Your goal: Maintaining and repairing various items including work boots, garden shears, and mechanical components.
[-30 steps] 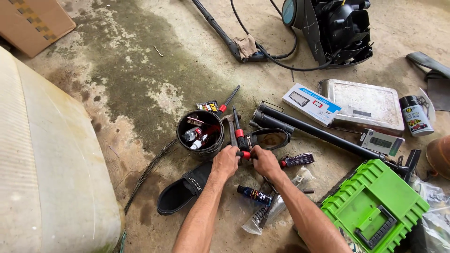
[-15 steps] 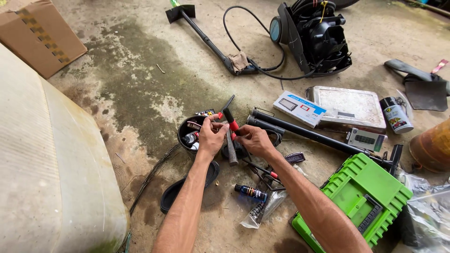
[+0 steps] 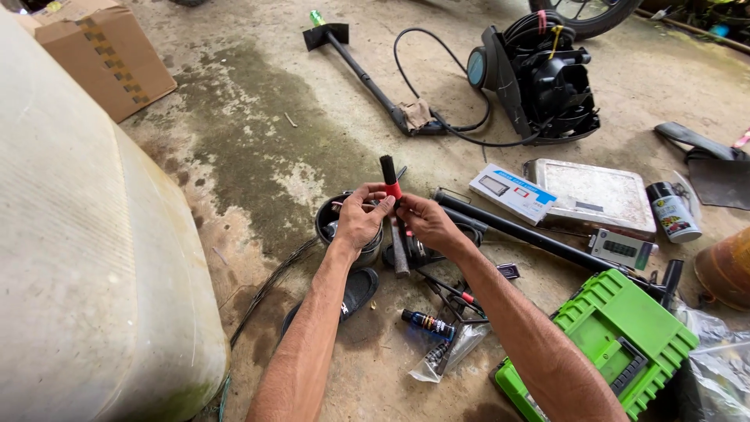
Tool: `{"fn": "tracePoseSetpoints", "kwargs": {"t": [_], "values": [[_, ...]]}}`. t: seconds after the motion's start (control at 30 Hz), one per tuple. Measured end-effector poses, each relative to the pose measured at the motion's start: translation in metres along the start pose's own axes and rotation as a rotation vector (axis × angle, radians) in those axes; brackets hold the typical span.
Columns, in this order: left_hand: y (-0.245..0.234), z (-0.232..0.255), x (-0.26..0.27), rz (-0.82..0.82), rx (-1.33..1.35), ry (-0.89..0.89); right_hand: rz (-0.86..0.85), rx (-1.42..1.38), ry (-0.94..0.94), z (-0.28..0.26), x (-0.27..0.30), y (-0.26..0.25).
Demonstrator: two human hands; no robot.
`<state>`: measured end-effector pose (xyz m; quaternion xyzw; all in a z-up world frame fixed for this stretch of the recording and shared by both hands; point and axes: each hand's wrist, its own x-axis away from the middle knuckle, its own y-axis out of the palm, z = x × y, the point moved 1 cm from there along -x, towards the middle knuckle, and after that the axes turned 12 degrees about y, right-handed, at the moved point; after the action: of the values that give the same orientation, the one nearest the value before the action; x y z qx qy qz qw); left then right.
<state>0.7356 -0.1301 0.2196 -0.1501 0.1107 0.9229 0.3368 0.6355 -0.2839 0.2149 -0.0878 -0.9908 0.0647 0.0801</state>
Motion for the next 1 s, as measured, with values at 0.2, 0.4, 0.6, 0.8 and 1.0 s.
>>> {"fn": "tracePoseSetpoints", "kwargs": {"t": [0.2,0.4,0.6,0.8,1.0], "values": [[-0.028,0.014,0.005,0.026,0.028,-0.026,0.169,0.113,-0.083,-0.026,-0.012,0.039],[-0.041,0.011,0.018,0.089,-0.442,0.131,0.162,0.146,-0.242,0.02,-0.044,0.061],[-0.046,-0.061,0.035,0.0,-0.667,0.17,0.302,0.62,-0.209,0.067,-0.049,0.061],[-0.036,-0.077,0.043,0.014,-0.729,0.057,0.382,0.646,-0.125,0.088,-0.055,0.058],[-0.034,-0.109,0.032,0.086,-0.705,0.07,0.407,0.548,-0.194,0.104,-0.064,0.047]]}}
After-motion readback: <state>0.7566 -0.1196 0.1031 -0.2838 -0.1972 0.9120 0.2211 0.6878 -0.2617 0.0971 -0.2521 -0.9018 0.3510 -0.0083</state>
